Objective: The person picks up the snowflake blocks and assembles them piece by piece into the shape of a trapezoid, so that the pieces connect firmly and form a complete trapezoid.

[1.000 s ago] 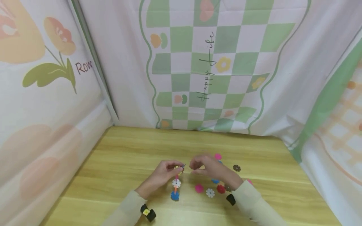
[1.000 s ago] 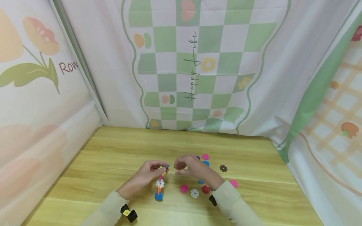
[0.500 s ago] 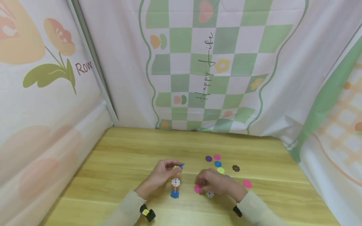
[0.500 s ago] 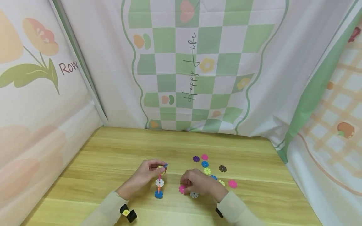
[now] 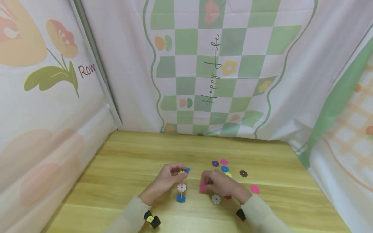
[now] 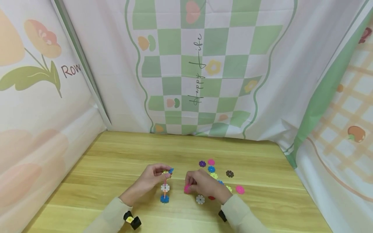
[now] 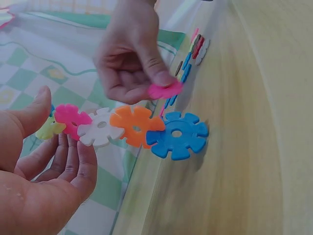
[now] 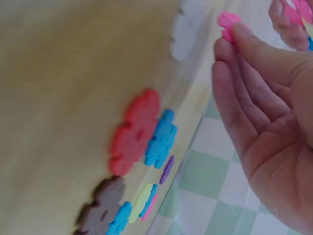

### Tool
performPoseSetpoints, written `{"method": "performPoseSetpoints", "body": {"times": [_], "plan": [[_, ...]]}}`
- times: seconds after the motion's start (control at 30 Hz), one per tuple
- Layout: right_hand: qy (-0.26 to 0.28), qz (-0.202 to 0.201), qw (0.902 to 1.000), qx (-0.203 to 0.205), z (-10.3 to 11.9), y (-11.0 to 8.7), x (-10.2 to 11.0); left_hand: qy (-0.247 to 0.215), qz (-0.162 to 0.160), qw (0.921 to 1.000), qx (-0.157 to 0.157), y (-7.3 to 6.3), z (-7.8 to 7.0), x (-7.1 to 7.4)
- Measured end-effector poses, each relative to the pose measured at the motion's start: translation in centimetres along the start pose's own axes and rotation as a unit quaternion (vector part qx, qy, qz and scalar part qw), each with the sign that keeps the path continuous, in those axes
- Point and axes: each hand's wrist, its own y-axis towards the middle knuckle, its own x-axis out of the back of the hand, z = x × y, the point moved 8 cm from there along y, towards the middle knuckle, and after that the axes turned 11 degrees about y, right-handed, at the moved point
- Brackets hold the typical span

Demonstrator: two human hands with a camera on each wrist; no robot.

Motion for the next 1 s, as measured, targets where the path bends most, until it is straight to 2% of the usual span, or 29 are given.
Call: {"method": "performPoseSetpoints", "body": {"times": [0.17, 0.3, 0.6, 0.77, 1.0], "plan": [[0.014, -0.06, 0.9979, 0.021, 0.9, 0.9, 2.2, 0.004, -0.006, 1.0, -0.002, 0.0, -0.2, 0.2], [0.034, -0.092, 0.9942, 0.045, 2.4, 1.4, 3.5, 0.006, -0.011, 0.9999, -0.005, -0.1, -0.3, 0.3], [0.048, -0.162, 0.9791, 0.113, 5.6, 1.6, 5.3, -0.002, -0.028, 0.9993, -0.024, -0.1, -1.0, 0.6], [0.07, -0.178, 0.9744, 0.118, 6.2, 1.6, 5.4, 0.004, -0.04, 0.9986, -0.035, -0.2, -1.4, 0.7], [0.078, -0.172, 0.9729, 0.134, 6.6, 1.8, 4.9, 0.019, -0.056, 0.9975, -0.038, -0.2, -1.6, 0.8]]}}
